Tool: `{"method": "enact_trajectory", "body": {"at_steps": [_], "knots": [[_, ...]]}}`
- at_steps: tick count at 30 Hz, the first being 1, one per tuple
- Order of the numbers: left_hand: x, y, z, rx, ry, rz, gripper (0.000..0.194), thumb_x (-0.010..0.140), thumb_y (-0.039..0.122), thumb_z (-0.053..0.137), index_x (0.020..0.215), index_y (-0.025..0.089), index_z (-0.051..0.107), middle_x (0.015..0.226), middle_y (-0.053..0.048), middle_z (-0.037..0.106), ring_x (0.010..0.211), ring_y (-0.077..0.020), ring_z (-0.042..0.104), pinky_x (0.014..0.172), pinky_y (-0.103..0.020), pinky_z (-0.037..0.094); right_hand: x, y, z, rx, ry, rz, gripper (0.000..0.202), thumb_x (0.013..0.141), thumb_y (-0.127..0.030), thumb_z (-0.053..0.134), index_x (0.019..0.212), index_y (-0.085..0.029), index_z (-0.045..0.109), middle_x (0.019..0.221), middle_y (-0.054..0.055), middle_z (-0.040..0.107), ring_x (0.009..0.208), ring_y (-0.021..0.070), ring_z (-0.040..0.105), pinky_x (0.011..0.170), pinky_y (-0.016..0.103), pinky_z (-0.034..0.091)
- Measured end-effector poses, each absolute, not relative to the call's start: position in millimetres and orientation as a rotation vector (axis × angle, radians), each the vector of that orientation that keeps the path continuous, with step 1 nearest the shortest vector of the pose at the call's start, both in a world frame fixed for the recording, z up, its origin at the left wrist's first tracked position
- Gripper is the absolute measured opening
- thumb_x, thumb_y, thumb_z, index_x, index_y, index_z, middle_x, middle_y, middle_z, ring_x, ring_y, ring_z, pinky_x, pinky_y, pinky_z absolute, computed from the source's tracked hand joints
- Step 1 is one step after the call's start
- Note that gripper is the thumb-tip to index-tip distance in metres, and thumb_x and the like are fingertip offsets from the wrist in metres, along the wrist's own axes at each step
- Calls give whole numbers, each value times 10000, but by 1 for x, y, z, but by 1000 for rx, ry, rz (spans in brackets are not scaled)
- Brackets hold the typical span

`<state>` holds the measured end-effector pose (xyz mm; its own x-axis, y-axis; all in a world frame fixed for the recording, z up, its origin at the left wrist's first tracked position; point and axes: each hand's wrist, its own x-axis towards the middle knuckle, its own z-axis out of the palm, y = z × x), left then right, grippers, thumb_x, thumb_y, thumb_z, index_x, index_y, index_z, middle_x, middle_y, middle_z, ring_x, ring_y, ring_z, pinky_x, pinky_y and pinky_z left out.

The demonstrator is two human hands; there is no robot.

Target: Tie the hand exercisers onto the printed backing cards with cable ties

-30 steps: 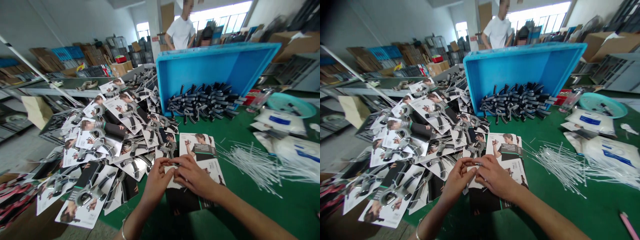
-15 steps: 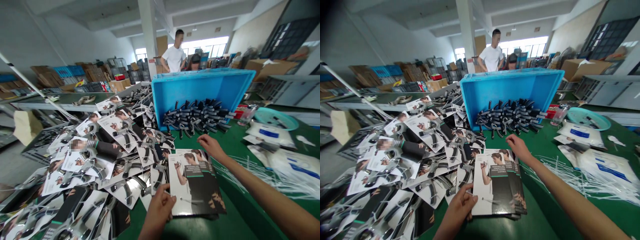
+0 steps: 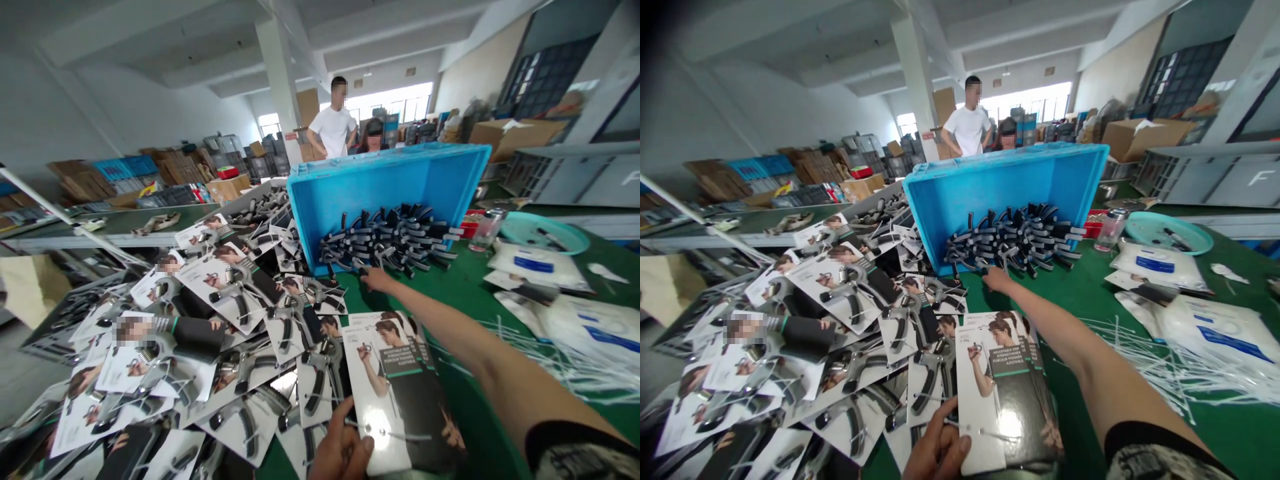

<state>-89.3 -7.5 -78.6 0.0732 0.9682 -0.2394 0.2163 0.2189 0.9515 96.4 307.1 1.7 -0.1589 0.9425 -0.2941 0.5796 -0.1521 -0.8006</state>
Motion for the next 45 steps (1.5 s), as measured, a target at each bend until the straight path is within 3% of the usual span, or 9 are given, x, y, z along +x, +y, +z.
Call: {"method": "enact_trajectory", "body": {"at_steps": [4, 8, 11, 20, 24, 28, 31, 35, 45], "knots": [[-122, -6, -40, 1157, 1456, 1049, 594, 919, 556, 496, 1385, 189, 462, 780, -22, 689, 589, -143, 574, 589, -264, 470, 158, 249, 31, -1482, -1591, 1377, 355, 1038, -392, 357, 1004, -121, 584, 611, -38, 460, 438, 65, 305, 425, 203, 343], [-131, 23, -4, 1401, 1524, 1154, 435, 955, 441, 512, 1335, 229, 514, 1066, -79, 697, 938, -200, 660, 887, -357, 508, 184, 150, 48, -951, -1239, 1664, 316, 1017, -436, 390, 1035, -184, 579, 550, -89, 238, 465, 83, 132, 427, 191, 269], [-115, 57, 5, 1757, 1373, 1178, 544, 916, 385, 602, 1423, 267, 445, 1423, -113, 511, 1276, -252, 520, 1102, -428, 388, 170, 90, 40, -745, -959, 1957, 297, 1018, -401, 419, 955, -180, 607, 535, -80, 240, 473, 83, 118, 429, 170, 275], [-110, 79, -24, 1916, 1217, 1026, 268, 926, 313, 608, 1179, 246, 665, 1131, -57, 682, 1084, -207, 613, 1009, -364, 449, 149, 62, 3, -698, -793, 2320, 289, 975, -412, 509, 1005, -141, 604, 558, -80, 328, 439, 49, 91, 342, 123, 141], [-113, 67, -25, 1984, 1185, 901, 274, 942, 310, 583, 1201, 252, 654, 1133, -58, 670, 1071, -201, 605, 971, -345, 456, 164, 48, 5, -1101, -1271, 2131, 461, 980, -574, 386, 976, -167, 602, 490, -71, 421, 365, 53, 177, 335, 167, 152], [-110, 68, -16, 2152, 1126, 741, 265, 951, 348, 569, 1167, 237, 673, 1072, -61, 677, 1037, -211, 586, 950, -362, 437, 176, 39, 13, -1669, -1932, 1132, 400, 968, -520, 439, 798, -194, 595, 576, 16, 583, 494, 143, 489, 479, 245, 348], [-107, 78, -6, 2247, 1126, 684, 270, 978, 368, 508, 1124, 233, 691, 1049, -62, 691, 1024, -218, 580, 967, -394, 407, 173, 37, 18, -1608, -2112, 606, 219, 971, -381, 491, 924, -224, 636, 825, 56, 670, 769, 215, 601, 696, 324, 448], [-97, 99, -5, 2131, 1250, 903, 282, 989, 306, 465, 1170, 228, 666, 1141, -75, 675, 1113, -221, 570, 1026, -415, 393, 151, 42, 13, -1219, -2333, 598, 112, 944, -270, 561, 1019, -250, 642, 1008, 74, 650, 983, 257, 564, 864, 399, 455], [-68, 77, -8, 2056, 1124, 959, 145, 890, 248, 658, 1021, 239, 719, 985, -36, 724, 994, -218, 601, 931, -373, 429, 130, 67, -14, -1171, -2131, 718, 75, 933, -246, 589, 906, -227, 657, 1032, 77, 564, 998, 240, 557, 898, 400, 468]]}}
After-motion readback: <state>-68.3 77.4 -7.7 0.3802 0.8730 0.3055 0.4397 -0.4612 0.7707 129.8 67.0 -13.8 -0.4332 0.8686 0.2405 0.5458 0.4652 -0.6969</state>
